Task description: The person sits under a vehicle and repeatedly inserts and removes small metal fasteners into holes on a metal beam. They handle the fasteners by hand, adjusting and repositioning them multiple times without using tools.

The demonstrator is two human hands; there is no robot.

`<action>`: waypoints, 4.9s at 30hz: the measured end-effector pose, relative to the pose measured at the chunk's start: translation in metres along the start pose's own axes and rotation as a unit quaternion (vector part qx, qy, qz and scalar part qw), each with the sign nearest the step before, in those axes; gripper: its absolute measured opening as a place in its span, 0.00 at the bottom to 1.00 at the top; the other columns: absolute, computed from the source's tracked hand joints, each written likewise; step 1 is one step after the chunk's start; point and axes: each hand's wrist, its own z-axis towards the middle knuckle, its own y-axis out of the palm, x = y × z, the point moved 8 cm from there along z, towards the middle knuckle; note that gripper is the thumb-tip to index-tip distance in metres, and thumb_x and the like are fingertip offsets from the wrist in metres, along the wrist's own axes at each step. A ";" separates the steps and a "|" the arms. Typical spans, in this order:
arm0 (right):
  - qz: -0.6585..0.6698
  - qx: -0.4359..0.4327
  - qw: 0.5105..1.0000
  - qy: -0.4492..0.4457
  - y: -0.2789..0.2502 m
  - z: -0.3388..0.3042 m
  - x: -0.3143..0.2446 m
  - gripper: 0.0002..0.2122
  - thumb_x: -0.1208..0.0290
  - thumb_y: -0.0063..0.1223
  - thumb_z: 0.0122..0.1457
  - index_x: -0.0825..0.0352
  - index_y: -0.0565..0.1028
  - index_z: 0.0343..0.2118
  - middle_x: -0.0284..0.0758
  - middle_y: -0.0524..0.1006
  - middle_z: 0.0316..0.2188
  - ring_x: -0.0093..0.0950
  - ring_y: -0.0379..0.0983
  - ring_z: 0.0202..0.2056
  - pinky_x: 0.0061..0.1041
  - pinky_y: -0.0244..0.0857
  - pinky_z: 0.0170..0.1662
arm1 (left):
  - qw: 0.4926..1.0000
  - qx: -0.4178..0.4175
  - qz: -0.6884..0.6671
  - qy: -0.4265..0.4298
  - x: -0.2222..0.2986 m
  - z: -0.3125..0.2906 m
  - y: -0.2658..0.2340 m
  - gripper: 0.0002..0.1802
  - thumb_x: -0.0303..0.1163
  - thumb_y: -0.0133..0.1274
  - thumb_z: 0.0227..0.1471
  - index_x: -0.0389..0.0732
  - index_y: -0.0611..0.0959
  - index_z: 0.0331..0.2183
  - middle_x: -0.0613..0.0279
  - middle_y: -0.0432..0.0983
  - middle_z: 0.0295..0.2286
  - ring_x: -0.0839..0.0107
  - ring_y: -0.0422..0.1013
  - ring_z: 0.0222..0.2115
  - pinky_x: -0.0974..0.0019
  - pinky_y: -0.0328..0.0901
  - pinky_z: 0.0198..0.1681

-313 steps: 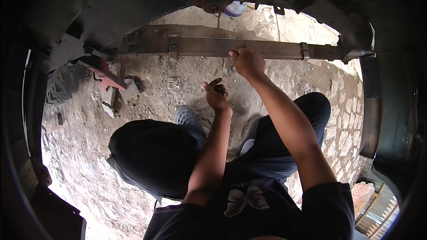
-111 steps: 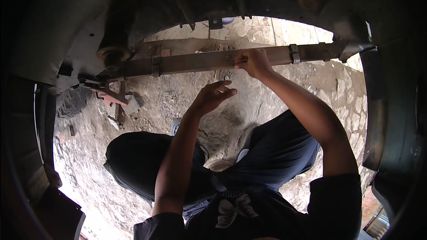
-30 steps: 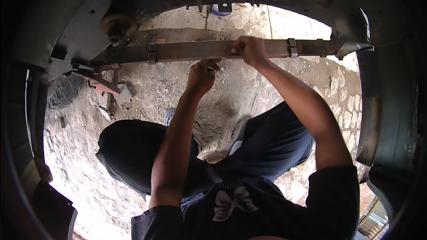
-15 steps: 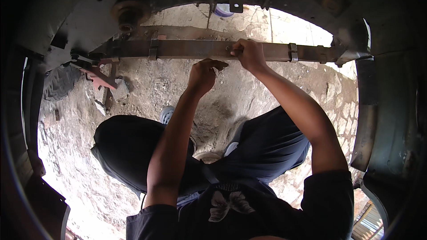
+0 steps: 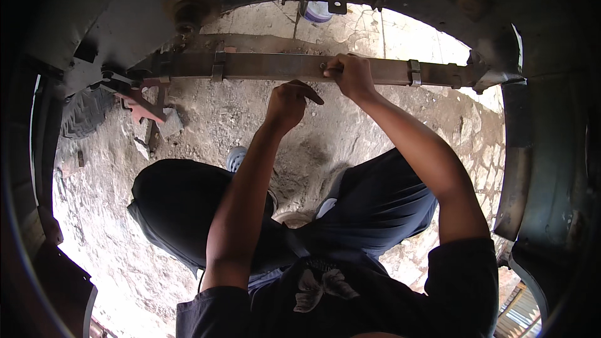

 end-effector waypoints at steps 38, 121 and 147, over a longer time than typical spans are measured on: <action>-0.031 0.015 0.998 -0.057 -0.016 0.014 0.007 0.07 0.74 0.68 0.51 0.65 0.81 0.31 0.40 0.81 0.28 0.37 0.80 0.32 0.33 0.72 0.40 | 0.993 0.097 -0.016 -0.060 -0.015 -0.002 -0.013 0.27 0.19 0.43 0.51 0.53 0.88 0.45 0.58 0.84 0.35 0.61 0.81 0.37 0.59 0.73 0.44; 0.048 0.021 0.996 -0.077 -0.002 -0.014 -0.017 0.06 0.76 0.64 0.54 0.68 0.80 0.34 0.45 0.82 0.33 0.45 0.80 0.37 0.37 0.73 0.42 | 0.983 0.096 -0.047 -0.146 -0.051 -0.012 -0.003 0.16 0.32 0.51 0.59 0.45 0.85 0.47 0.62 0.85 0.30 0.75 0.76 0.23 0.66 0.71 0.31; -0.007 0.029 1.000 0.004 -0.024 -0.007 0.005 0.09 0.76 0.63 0.56 0.64 0.81 0.40 0.43 0.83 0.35 0.39 0.82 0.37 0.34 0.75 0.43 | 0.978 0.092 -0.094 -0.163 -0.049 -0.002 0.010 0.13 0.32 0.54 0.58 0.46 0.87 0.44 0.58 0.86 0.31 0.66 0.82 0.35 0.64 0.72 0.42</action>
